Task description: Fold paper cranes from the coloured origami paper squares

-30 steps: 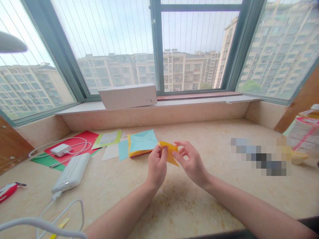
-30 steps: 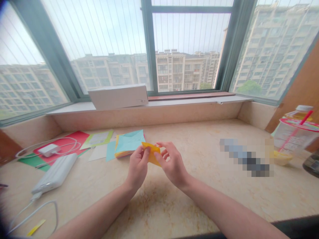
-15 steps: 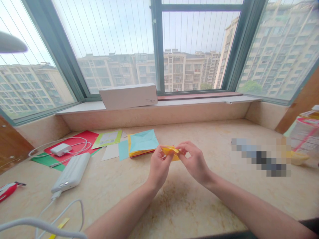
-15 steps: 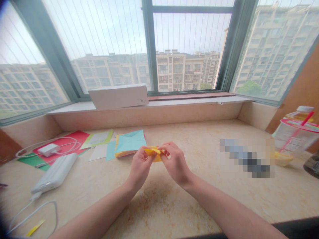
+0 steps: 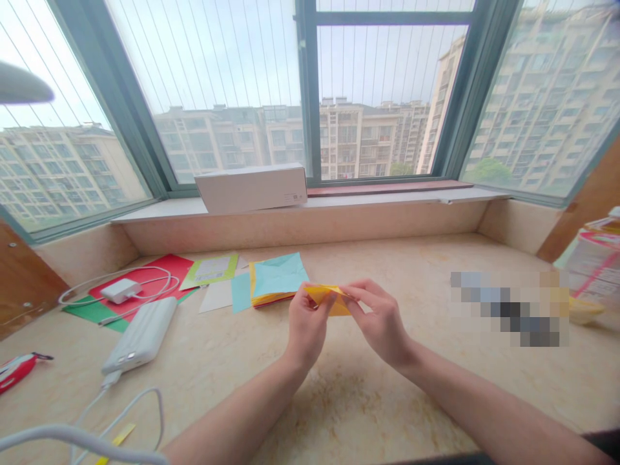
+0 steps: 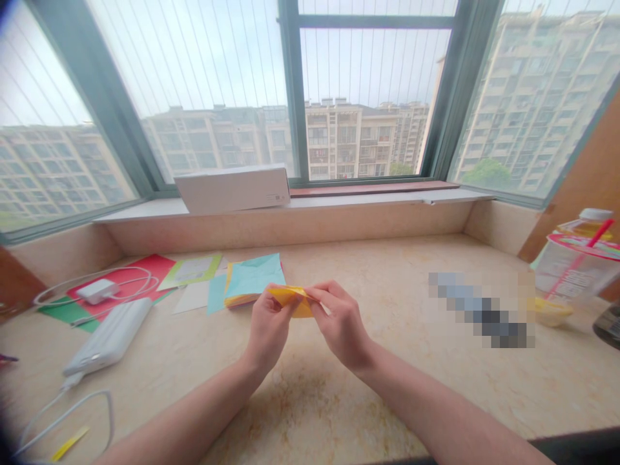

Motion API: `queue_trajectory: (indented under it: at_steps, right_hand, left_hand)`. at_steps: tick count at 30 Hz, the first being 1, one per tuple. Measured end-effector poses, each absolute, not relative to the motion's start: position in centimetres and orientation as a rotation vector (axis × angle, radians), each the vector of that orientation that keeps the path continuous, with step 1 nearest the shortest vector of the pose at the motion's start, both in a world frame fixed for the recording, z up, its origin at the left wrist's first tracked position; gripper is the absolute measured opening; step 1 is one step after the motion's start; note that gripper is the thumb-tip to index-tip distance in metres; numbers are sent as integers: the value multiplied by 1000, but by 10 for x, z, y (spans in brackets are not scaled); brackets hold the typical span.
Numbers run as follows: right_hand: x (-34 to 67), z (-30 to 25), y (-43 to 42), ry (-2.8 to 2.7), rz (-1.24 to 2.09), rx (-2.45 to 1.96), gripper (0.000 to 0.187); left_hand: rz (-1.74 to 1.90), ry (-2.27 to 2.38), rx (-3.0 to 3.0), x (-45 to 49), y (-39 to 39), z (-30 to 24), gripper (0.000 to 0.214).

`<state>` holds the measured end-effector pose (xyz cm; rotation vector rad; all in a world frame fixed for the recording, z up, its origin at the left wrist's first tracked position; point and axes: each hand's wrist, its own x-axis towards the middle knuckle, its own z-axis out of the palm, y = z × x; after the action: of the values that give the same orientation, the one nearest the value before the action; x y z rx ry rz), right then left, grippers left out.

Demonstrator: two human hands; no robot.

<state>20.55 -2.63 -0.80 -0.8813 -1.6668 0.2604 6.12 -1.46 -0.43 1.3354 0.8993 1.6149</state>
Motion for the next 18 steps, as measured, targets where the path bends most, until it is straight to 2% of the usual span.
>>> queue_trajectory:
  at_steps: [7, 15, 18]
  right_hand:
    - [205, -12, -25, -1678, 284, -821, 27]
    - [206, -7, -26, -1764, 252, -841, 28]
    - [206, -11, -24, -1835, 273, -841, 37]
  left_hand:
    - [1571, 869, 1180, 63, -13, -6, 22]
    - [1524, 811, 1092, 62, -9, -10, 31]
    - [1541, 845, 1084, 61, -8, -10, 35]
